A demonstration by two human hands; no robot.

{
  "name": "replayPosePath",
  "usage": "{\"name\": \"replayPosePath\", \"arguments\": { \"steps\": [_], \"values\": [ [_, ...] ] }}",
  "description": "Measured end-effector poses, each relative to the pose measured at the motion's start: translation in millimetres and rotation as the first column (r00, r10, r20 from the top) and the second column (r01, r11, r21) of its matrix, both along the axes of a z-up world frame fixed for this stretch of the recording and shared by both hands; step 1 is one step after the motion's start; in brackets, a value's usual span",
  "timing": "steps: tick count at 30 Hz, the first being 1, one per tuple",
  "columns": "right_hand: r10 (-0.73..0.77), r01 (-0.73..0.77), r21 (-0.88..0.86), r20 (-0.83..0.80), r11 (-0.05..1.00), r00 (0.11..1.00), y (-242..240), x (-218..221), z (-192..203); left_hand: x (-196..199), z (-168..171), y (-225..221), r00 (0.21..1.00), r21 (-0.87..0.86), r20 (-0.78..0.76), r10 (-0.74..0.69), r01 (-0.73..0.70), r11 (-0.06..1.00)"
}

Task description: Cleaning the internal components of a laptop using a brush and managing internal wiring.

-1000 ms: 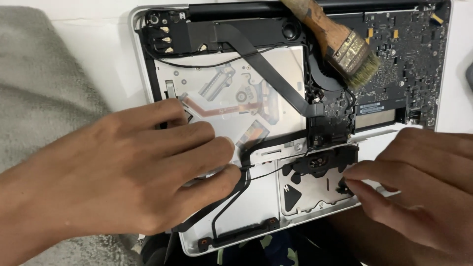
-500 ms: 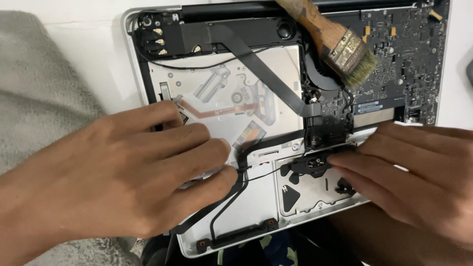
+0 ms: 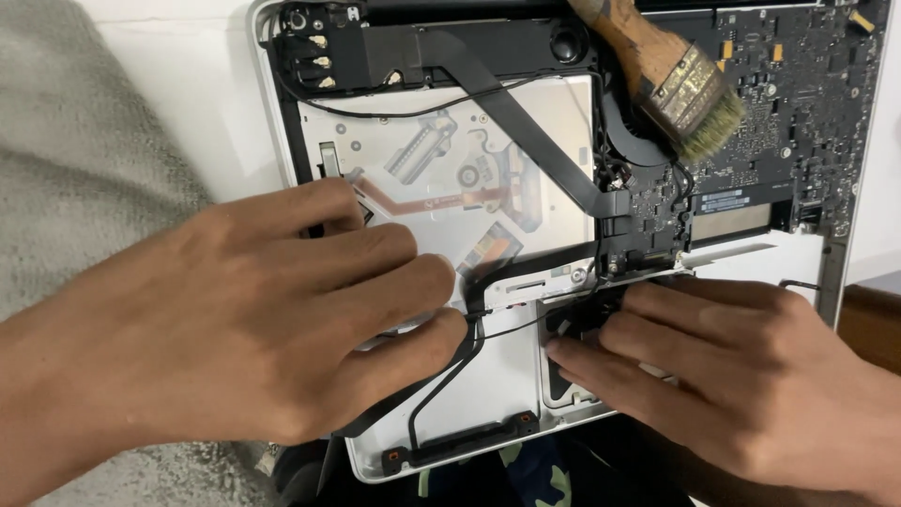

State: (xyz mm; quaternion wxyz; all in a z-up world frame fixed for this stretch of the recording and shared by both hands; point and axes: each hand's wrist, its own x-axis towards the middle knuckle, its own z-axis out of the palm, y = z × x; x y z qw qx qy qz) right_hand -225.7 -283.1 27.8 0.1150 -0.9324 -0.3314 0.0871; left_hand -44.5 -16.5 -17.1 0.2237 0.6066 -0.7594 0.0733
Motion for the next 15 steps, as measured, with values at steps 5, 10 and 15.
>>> {"name": "replayPosePath", "arguments": {
  "steps": [5, 10, 15],
  "values": [
    [0.014, -0.014, -0.032, -0.015, 0.999, 1.000, 2.9, -2.4, 0.9, 0.0, 0.2, 0.8, 1.000, -0.002, 0.006, 0.007, -0.007, 1.000],
    [0.038, -0.045, -0.092, -0.076, 0.995, 0.996, 2.5, -6.0, 1.1, -0.3, -1.3, 1.2, 1.000, -0.010, -0.004, 0.006, -0.006, 1.000],
    [0.019, -0.024, -0.054, -0.099, 0.998, 0.995, 3.3, -6.2, 0.9, 0.2, -0.4, 2.2, 1.000, -0.016, 0.027, 0.011, -0.010, 1.000]
  ]
}}
